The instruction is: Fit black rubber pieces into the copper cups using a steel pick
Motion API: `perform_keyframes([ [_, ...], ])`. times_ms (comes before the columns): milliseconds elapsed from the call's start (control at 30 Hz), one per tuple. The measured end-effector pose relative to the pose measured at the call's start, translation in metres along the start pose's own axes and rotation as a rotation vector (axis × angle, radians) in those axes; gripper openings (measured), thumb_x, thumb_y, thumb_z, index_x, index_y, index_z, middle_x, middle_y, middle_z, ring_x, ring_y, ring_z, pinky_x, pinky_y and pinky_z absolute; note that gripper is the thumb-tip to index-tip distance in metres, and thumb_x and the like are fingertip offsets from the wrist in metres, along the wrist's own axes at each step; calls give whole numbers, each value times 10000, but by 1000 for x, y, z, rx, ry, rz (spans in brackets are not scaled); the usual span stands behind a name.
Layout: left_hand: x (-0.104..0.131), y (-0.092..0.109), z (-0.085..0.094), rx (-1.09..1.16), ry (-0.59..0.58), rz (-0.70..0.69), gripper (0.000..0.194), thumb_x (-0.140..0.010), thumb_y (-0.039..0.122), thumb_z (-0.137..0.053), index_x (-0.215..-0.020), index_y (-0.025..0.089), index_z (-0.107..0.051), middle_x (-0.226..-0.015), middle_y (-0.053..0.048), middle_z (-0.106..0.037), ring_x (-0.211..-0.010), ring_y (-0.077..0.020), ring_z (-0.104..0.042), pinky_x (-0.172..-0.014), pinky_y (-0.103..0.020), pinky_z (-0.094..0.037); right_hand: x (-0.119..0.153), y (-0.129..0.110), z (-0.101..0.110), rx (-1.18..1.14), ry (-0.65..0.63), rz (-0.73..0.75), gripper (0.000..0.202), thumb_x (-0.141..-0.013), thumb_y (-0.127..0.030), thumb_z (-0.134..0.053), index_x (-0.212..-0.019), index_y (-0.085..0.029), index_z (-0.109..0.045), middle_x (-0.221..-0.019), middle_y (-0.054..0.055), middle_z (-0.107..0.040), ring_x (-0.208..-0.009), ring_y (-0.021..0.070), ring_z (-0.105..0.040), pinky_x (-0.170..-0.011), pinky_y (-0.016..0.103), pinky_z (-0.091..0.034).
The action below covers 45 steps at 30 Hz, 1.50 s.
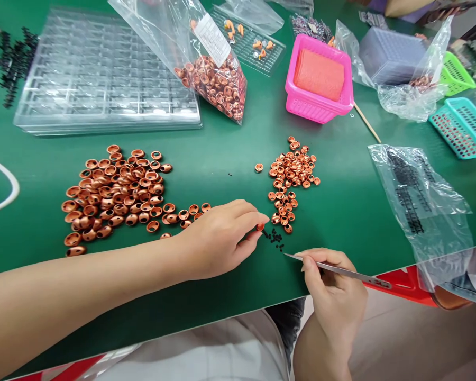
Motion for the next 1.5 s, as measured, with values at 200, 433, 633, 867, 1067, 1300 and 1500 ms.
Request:
perform_keyframes([
  [200, 7, 11, -10, 30, 50, -65, 184, -949, 129, -509, -1088, 109, -628, -1068, -120, -692, -1020, -218, -663, -906, -358, -572, 0, -1, -3, -21, 22, -17, 37, -844, -236, -691, -864, -206, -689, -827, 13, -721, -678, 132, -653, -569, 237, -515],
  [433, 14, 23, -20, 195, -80, -151, 219, -954, 82, -474, -1117, 51, -616, -1058, -153, -677, -1146, -221, -620, -1100, -374, -470, 1, -4, -7, -74, 115, -10, 26, -840, -218, -699, -849, -207, -677, -813, 0, -709, -683, 113, -651, -600, 220, -521],
  [633, 7, 17, -20, 432, -113, -170, 198, -928, 79, -500, -1102, 78, -596, -1007, -122, -673, -1015, -197, -628, -932, -322, -547, -1, -7, -11, -166, 248, 60, 45, -830, -196, -698, -827, -183, -655, -778, 13, -710, -645, 123, -657, -598, 244, -533],
  [867, 3, 10, -8, 334, 2, 28, 188, -916, 91, -508, -1075, 129, -602, -955, -64, -667, -882, -156, -617, -801, -276, -514, 0, -2, -7, -141, 181, 53, 50, -830, -214, -699, -834, -189, -655, -809, 26, -715, -632, 131, -649, -554, 249, -524],
  [1067, 9, 10, -7, 256, -38, 22, 183, -923, 124, -507, -1076, 152, -601, -982, -60, -679, -871, -159, -636, -776, -277, -514, 2, 4, -1, -71, 28, 24, 39, -837, -214, -691, -849, -206, -654, -823, 23, -721, -697, 148, -669, -572, 250, -531],
  [1300, 13, 20, -13, 243, -82, -74, 179, -936, 123, -485, -1064, 151, -607, -1030, -86, -699, -946, -185, -672, -817, -287, -539, -1, 0, -1, 24, -53, 73, 29, -845, -200, -675, -860, -218, -691, -839, 12, -735, -735, 155, -686, -602, 258, -530],
  [1500, 10, 18, -11, 323, -77, -38, 195, -926, 116, -495, -1090, 152, -594, -1017, -77, -690, -895, -158, -665, -776, -253, -541, 1, 2, -3, -59, 6, 64, 75, -835, -176, -687, -896, -221, -686, -868, 15, -737, -743, 161, -691, -614, 272, -549],
])
Point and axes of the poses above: each hand's wrist, its own x-axis away from the middle knuckle, its own z-axis out of the back of the hand, y = z × x, the point moved 1 cm from there along -x, towards the middle knuckle
